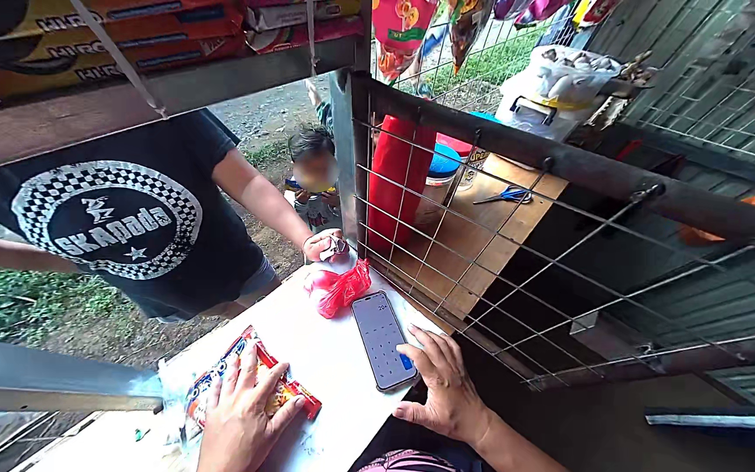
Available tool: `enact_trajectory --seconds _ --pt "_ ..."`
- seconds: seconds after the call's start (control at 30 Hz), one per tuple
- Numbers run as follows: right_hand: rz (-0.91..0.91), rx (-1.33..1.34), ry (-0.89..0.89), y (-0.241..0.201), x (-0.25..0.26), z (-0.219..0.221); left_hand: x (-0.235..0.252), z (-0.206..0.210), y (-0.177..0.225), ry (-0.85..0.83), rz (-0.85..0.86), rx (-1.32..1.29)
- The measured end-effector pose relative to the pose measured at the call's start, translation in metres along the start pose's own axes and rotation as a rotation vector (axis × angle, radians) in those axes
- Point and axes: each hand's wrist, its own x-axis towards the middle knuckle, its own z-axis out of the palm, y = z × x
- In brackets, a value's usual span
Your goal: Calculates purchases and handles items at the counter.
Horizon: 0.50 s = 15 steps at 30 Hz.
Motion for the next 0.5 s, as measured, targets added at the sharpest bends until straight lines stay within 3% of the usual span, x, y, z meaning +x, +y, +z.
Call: enact_trajectory --seconds 0.5 --pt "-0.047 0.005 -0.022 -0.014 -0.005 0.01 -0.003 0.002 -0.003 0.05 -0.012 -0.033"
